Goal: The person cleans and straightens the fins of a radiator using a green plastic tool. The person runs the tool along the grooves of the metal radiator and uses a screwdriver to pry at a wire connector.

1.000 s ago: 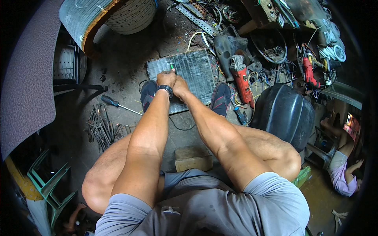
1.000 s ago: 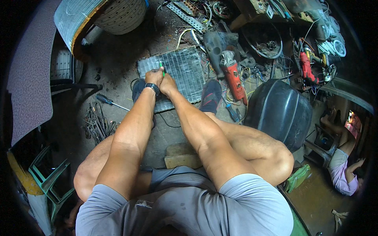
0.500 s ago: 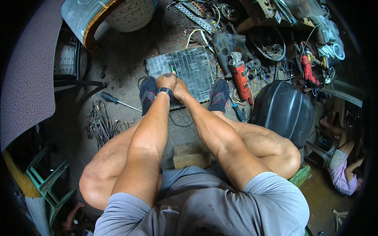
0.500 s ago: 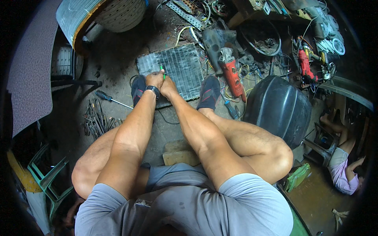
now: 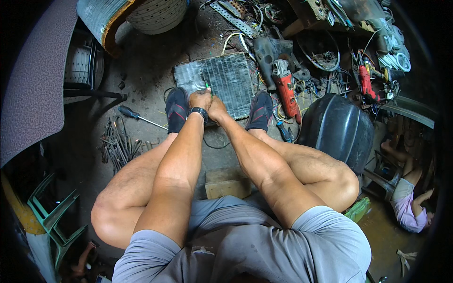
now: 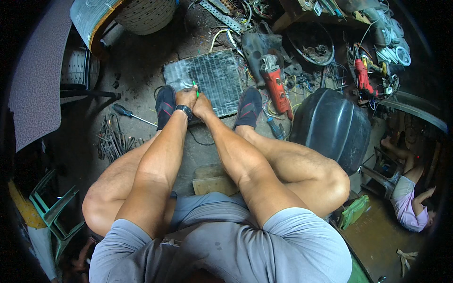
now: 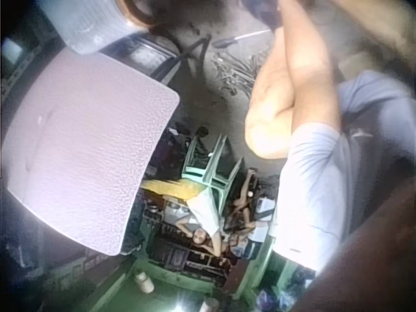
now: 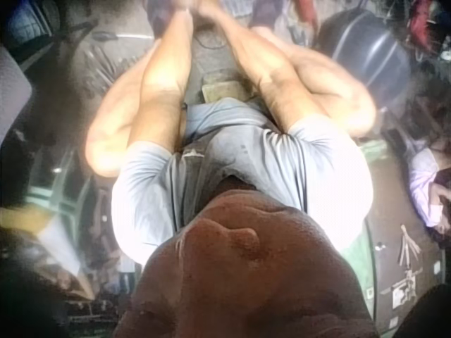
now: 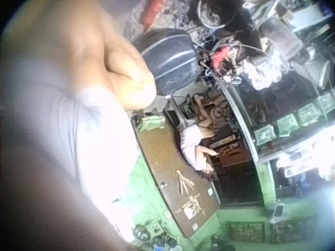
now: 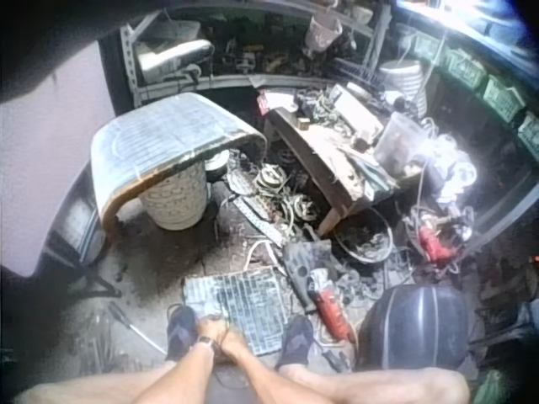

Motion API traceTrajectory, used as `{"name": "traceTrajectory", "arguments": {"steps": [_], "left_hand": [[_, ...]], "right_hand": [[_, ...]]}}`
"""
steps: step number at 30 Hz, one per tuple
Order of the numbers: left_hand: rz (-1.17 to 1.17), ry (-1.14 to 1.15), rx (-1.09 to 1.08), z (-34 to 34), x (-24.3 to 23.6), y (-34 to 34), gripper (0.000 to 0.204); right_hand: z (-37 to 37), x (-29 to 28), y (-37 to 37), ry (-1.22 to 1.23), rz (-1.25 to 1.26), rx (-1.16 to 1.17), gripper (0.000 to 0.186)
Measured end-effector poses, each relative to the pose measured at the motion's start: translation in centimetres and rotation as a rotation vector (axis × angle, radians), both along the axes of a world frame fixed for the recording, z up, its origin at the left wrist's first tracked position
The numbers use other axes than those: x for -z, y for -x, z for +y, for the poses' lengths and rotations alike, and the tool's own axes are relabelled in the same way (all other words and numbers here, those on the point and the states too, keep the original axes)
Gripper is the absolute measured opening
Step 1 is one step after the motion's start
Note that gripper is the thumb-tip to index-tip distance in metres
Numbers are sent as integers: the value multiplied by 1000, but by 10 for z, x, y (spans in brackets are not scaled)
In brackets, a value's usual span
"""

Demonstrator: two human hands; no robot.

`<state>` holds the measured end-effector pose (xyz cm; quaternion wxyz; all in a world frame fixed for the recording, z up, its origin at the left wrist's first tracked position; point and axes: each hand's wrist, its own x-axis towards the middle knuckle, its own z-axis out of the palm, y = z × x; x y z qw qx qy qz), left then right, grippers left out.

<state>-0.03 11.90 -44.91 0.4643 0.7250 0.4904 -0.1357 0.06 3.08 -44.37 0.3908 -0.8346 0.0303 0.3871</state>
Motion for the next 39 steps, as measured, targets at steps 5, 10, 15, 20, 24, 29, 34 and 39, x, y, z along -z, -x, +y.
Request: {"name": "traceTrajectory", "arguments": {"steps": [5,10,15,20,24,29,34,39], "left_hand": [[-66,33,-25,-14,10,-2,41],[-77,24,-89,-4,30,14,36],[-60,-48,-35,-21,24,22,37],[-60,42,-67,-18,28,31,39],[-55,-21,-24,-21,28,37,40],[-57,22,-55,-34,18,40,40],[-36,-14,-53,-29,12,50,41],[-40,-24,-40,-38,8,53,40]], "right_hand": [[-14,19,0,-2,-31,9,46],[-4,0,13,-5,-1,7,44],[-21,3,22,9,-9,11,46],[-18,4,30,13,-8,18,46],[-22,2,34,-7,-25,-10,45],[-32,9,40,25,-22,10,44],[-29,10,52,24,-5,16,43],[-35,26,57,14,-22,31,40]]}}
